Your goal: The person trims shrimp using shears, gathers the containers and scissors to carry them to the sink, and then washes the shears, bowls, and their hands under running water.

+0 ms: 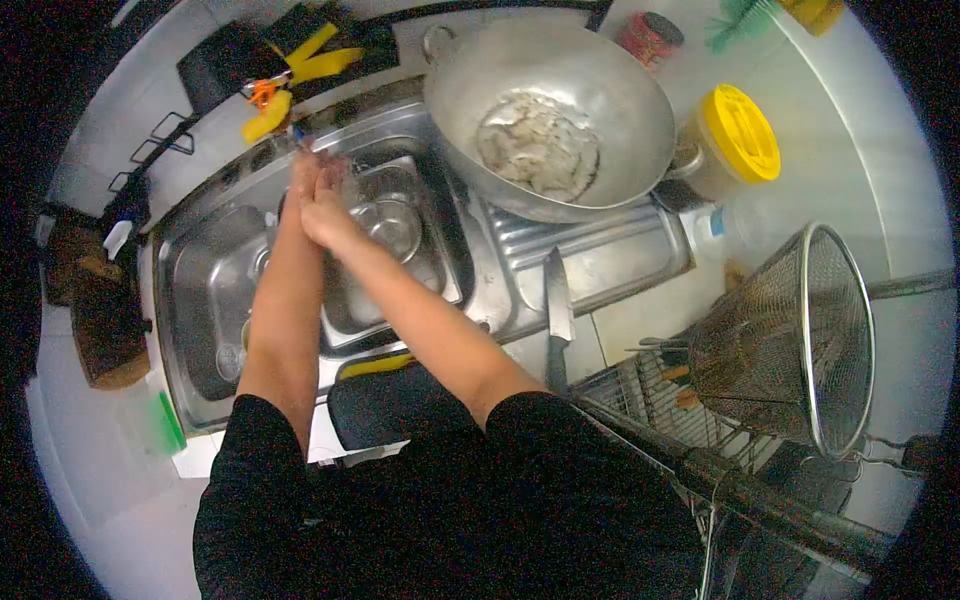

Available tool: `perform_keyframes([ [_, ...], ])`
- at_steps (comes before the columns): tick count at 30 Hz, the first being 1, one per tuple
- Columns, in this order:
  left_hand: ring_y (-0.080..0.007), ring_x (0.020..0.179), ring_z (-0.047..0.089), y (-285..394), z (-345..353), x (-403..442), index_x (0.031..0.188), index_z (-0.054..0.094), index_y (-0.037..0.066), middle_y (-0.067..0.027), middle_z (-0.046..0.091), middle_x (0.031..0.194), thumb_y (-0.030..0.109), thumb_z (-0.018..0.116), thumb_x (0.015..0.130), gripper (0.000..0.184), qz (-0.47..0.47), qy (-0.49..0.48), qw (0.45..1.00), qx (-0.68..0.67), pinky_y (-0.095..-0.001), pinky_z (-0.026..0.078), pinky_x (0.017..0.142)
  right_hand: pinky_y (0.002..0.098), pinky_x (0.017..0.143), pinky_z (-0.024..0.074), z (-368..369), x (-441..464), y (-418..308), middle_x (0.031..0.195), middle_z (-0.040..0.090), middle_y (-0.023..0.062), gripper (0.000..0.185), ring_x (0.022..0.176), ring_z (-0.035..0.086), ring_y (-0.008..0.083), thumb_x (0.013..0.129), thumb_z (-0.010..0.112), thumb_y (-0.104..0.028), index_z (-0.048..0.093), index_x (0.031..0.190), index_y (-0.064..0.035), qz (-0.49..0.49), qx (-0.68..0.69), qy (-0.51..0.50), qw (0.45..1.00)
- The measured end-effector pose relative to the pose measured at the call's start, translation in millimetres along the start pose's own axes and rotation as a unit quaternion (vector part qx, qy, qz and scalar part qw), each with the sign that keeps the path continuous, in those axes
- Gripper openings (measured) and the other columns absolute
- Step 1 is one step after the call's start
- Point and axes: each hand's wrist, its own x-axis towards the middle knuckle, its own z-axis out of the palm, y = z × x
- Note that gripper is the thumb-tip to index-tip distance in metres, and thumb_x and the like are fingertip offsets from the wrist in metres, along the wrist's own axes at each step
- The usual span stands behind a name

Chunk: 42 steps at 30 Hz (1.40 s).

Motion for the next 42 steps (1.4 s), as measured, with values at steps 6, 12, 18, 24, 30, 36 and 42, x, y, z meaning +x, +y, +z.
perform_keyframes([
  [6, -0.0386, 0.132, 0.022, -3.2, 0.2, -25.1, 0.137, 0.020, 0.002, -0.0199, 0.023, 0.143, 0.042, 0.031, 0.092, 0.061, -0.134, -0.111, 0.925, -0.337, -0.0515, 0.026, 0.105, 0.0372, 0.072, 0.0525, -21.9, 0.6, -4.8, 0.096, 0.059, 0.0161, 0.038, 0.084, 0.062, 0.0296, 0.081, 0.063, -0.013, 0.047, 0.113, -0.0009, 0.224, 0.511, -0.157, 0.815],
  [12, -0.0320, 0.123, 0.037, 2.7, -28.1, -46.2, 0.137, 0.026, 0.001, -0.0172, 0.034, 0.138, 0.036, 0.035, 0.095, 0.056, -0.062, -0.150, 0.944, 0.288, -0.0425, 0.034, 0.100, 0.0381, 0.057, 0.0486, 7.4, 85.8, 78.4, 0.080, 0.060, 0.0091, 0.022, 0.068, 0.059, 0.0235, 0.084, 0.060, -0.025, 0.058, 0.091, -0.0038, 0.182, 0.520, 0.007, 0.835],
  [18, -0.0266, 0.105, 0.050, -8.7, 29.8, -134.6, 0.132, 0.034, 0.010, -0.0137, 0.047, 0.123, 0.028, 0.051, 0.090, 0.049, -0.069, -0.045, 0.926, 0.368, -0.0437, 0.044, 0.082, 0.0360, 0.065, 0.0474, -4.0, 88.9, 77.1, 0.081, 0.060, 0.0077, 0.024, 0.066, 0.057, 0.0208, 0.091, 0.045, -0.019, 0.060, 0.098, -0.0025, 0.143, 0.304, -0.023, 0.941],
  [24, -0.0316, 0.095, 0.055, -3.6, 3.1, -30.1, 0.130, 0.038, -0.001, -0.0202, 0.056, 0.111, 0.024, 0.053, 0.089, 0.050, -0.013, 0.025, 0.961, 0.276, -0.0421, 0.045, 0.082, 0.0343, 0.079, 0.0456, -13.2, 25.6, -2.0, 0.102, 0.061, 0.0094, 0.031, 0.091, 0.057, 0.0216, 0.093, 0.043, -0.025, 0.055, 0.110, -0.0016, 0.101, 0.400, -0.093, 0.906],
  [30, -0.0343, 0.061, 0.057, -2.9, 4.5, -7.4, 0.098, 0.060, -0.003, -0.0135, 0.063, 0.070, 0.048, 0.036, 0.092, 0.057, 0.176, 0.207, 0.921, 0.280, -0.0424, 0.047, 0.060, 0.0350, 0.084, 0.0452, 8.8, -74.1, -42.7, 0.102, 0.058, 0.0084, 0.028, 0.092, 0.056, 0.0237, 0.087, 0.054, -0.016, 0.051, 0.113, -0.0060, 0.056, 0.321, 0.011, 0.945],
  [36, -0.0225, 0.082, 0.058, -52.6, -60.2, -40.1, 0.111, 0.049, 0.007, -0.0105, 0.061, 0.098, 0.022, 0.031, 0.097, 0.028, -0.078, -0.183, 0.979, -0.033, -0.0302, 0.049, 0.071, 0.0323, 0.058, 0.0479, -21.9, 66.5, 97.5, 0.072, 0.059, 0.0048, 0.019, 0.061, 0.056, 0.0184, 0.078, 0.067, -0.025, 0.059, 0.082, -0.0091, 0.224, 0.358, -0.096, 0.901],
  [42, -0.0196, 0.082, 0.064, 36.0, -84.7, -176.0, 0.076, 0.071, 0.011, -0.0062, 0.067, 0.069, 0.028, 0.057, 0.081, 0.022, 0.117, -0.073, 0.808, 0.573, -0.0294, 0.048, 0.074, 0.0360, 0.083, 0.0499, -31.9, 63.9, -3.4, 0.115, 0.056, 0.0198, 0.043, 0.097, 0.060, 0.0273, 0.092, 0.047, -0.020, 0.040, 0.127, 0.0043, 0.150, 0.086, -0.309, 0.935],
])
